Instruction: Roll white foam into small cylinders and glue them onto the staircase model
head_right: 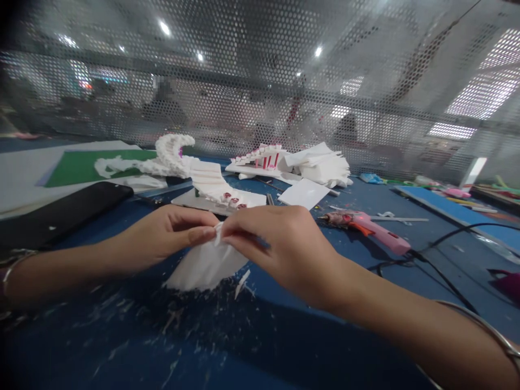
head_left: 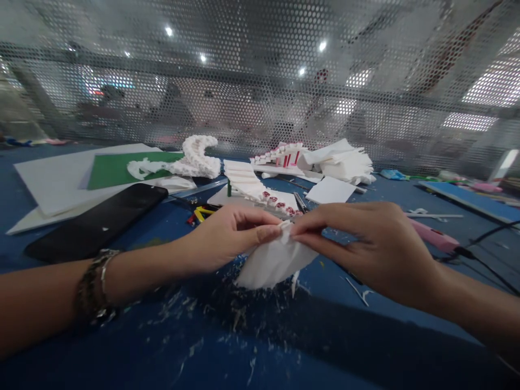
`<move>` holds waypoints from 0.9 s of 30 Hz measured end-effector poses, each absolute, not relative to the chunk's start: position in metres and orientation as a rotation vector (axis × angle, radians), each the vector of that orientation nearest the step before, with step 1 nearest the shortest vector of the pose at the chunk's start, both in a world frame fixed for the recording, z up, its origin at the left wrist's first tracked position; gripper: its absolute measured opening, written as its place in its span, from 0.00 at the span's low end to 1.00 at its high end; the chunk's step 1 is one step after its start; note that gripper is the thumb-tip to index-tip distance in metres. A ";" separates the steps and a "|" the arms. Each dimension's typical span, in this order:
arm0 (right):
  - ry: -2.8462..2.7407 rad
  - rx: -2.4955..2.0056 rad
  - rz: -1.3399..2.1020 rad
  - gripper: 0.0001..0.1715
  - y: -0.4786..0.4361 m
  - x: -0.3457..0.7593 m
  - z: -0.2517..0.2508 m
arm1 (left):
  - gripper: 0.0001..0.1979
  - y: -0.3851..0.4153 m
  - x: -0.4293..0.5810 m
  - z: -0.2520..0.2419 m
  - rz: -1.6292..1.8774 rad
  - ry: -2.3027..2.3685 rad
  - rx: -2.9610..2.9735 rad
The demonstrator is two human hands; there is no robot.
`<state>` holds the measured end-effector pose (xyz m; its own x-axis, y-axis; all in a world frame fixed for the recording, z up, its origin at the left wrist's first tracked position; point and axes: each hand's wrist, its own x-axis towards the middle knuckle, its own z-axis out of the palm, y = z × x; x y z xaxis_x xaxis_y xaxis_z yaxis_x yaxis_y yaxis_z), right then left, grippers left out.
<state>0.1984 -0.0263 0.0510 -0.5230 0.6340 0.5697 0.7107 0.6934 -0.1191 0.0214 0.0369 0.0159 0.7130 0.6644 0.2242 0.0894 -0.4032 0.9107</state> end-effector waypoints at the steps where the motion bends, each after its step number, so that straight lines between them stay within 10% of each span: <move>1: -2.294 -1.054 -0.111 0.04 -0.026 0.198 0.052 | 0.09 0.037 0.021 0.015 0.706 0.591 1.899; 12: -2.333 -1.118 0.360 0.07 -0.020 0.202 0.048 | 0.07 0.037 0.024 0.015 0.658 0.556 1.796; 27: -2.414 -1.076 -0.027 0.04 -0.026 0.198 0.047 | 0.06 0.035 0.025 0.015 0.644 0.595 1.809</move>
<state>0.1979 -0.0265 0.0467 -0.5671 0.6934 0.4445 0.7031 0.6886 -0.1772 0.0249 0.0355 0.0148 0.7287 0.6697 0.1431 0.0902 -0.3010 0.9494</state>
